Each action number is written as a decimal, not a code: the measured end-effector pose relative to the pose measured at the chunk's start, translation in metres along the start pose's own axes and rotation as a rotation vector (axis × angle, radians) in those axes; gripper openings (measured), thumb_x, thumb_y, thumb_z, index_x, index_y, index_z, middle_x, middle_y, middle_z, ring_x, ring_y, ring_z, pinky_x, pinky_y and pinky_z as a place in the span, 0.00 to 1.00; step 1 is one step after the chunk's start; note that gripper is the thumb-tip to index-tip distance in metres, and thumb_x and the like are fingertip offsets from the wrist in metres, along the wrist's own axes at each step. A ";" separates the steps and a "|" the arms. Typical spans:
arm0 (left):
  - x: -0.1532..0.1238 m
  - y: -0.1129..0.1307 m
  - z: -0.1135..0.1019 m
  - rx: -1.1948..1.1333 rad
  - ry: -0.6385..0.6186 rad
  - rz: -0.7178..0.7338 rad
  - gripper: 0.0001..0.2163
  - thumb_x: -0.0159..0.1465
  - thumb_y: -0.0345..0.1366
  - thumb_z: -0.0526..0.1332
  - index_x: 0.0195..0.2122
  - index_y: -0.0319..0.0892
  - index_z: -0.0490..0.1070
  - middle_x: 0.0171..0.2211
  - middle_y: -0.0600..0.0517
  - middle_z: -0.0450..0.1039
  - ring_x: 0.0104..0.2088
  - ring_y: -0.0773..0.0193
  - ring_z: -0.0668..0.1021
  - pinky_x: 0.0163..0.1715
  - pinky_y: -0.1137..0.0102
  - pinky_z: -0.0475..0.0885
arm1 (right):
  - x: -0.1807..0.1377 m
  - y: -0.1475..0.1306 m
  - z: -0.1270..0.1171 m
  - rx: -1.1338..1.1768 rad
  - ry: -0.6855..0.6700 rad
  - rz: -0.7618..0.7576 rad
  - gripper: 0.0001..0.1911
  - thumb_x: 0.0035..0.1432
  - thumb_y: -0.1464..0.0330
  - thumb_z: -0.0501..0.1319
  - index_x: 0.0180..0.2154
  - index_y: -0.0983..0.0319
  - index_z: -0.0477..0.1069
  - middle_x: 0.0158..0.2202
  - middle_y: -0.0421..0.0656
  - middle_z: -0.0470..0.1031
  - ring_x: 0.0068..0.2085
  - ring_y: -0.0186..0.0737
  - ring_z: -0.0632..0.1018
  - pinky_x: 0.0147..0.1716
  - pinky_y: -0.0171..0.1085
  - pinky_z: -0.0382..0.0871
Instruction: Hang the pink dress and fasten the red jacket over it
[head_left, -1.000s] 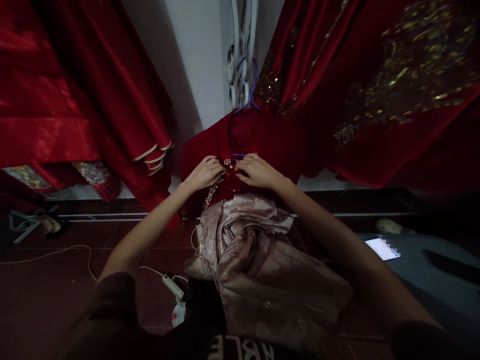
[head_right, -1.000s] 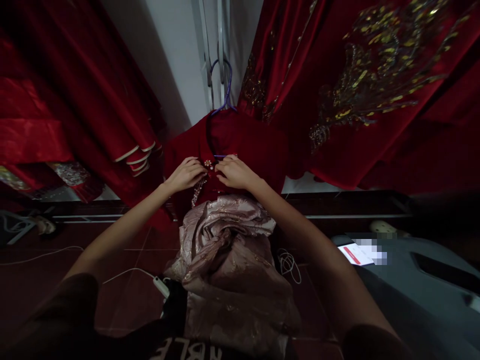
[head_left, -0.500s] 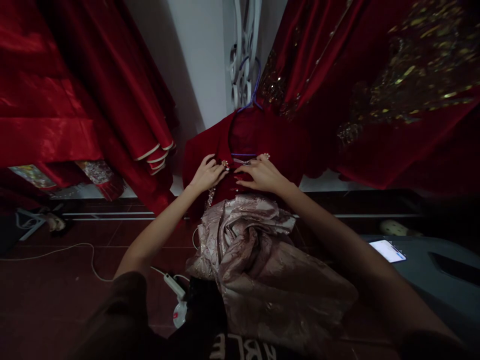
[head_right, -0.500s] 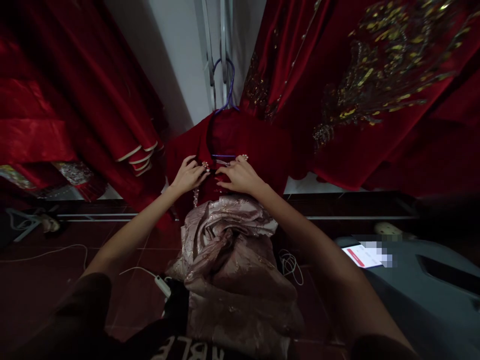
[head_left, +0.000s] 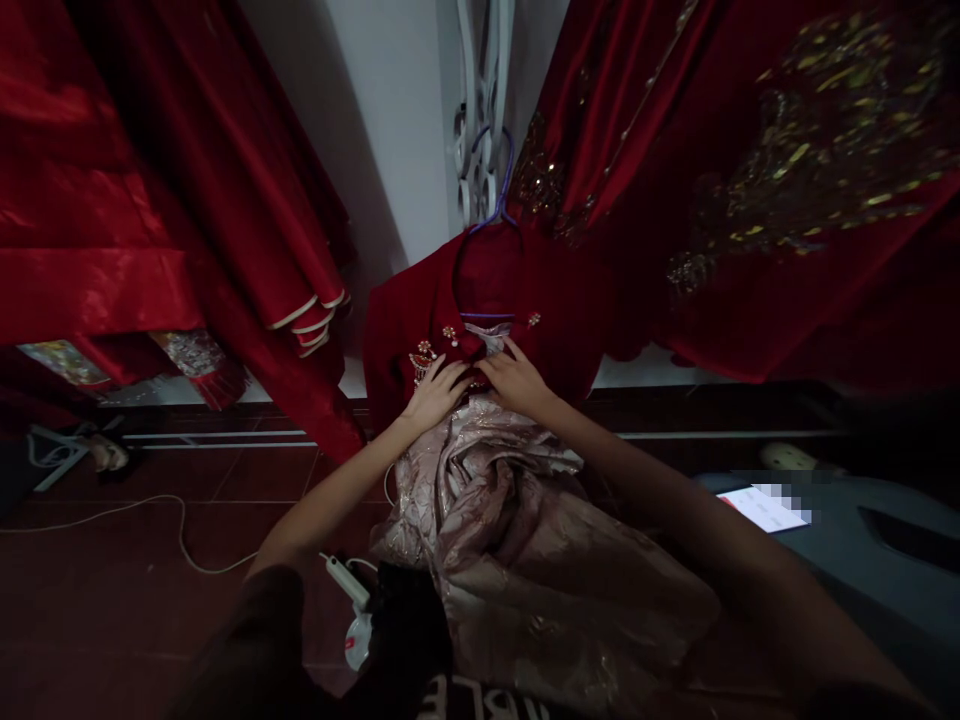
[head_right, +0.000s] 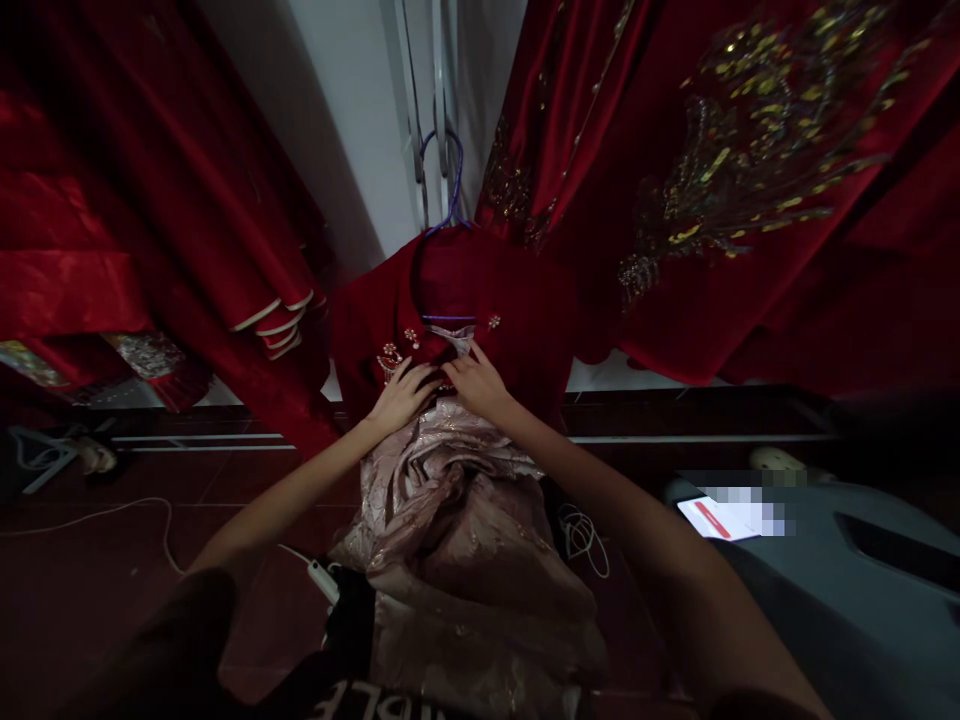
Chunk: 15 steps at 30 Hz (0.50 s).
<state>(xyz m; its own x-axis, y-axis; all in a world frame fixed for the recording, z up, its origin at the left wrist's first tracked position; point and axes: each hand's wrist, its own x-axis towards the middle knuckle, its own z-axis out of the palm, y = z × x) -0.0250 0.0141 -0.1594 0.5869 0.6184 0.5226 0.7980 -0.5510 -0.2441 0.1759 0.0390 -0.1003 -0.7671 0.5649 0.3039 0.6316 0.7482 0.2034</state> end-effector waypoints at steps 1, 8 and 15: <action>0.006 0.000 0.002 0.009 0.004 0.016 0.14 0.65 0.33 0.52 0.49 0.40 0.69 0.54 0.45 0.68 0.58 0.58 0.67 0.64 0.52 0.52 | 0.002 0.000 0.003 -0.029 -0.014 0.011 0.14 0.54 0.73 0.55 0.44 0.67 0.71 0.39 0.49 0.76 0.46 0.46 0.73 0.62 0.47 0.40; 0.027 -0.001 0.004 -0.018 0.048 0.061 0.09 0.65 0.36 0.53 0.37 0.40 0.72 0.34 0.50 0.73 0.43 0.63 0.74 0.65 0.49 0.47 | 0.009 0.005 -0.003 -0.002 -0.094 0.072 0.15 0.59 0.68 0.51 0.38 0.67 0.74 0.36 0.50 0.78 0.42 0.44 0.75 0.60 0.44 0.43; 0.025 -0.004 0.004 -0.057 0.065 0.099 0.10 0.66 0.35 0.51 0.34 0.41 0.70 0.30 0.52 0.71 0.36 0.65 0.73 0.64 0.50 0.51 | 0.009 0.006 -0.013 0.035 -0.176 0.114 0.16 0.59 0.65 0.51 0.40 0.65 0.73 0.40 0.51 0.77 0.43 0.44 0.75 0.54 0.42 0.51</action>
<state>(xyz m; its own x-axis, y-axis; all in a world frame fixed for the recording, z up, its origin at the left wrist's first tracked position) -0.0126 0.0340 -0.1483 0.6510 0.5223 0.5509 0.7263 -0.6396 -0.2517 0.1744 0.0442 -0.0844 -0.7005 0.6966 0.1548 0.7136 0.6856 0.1440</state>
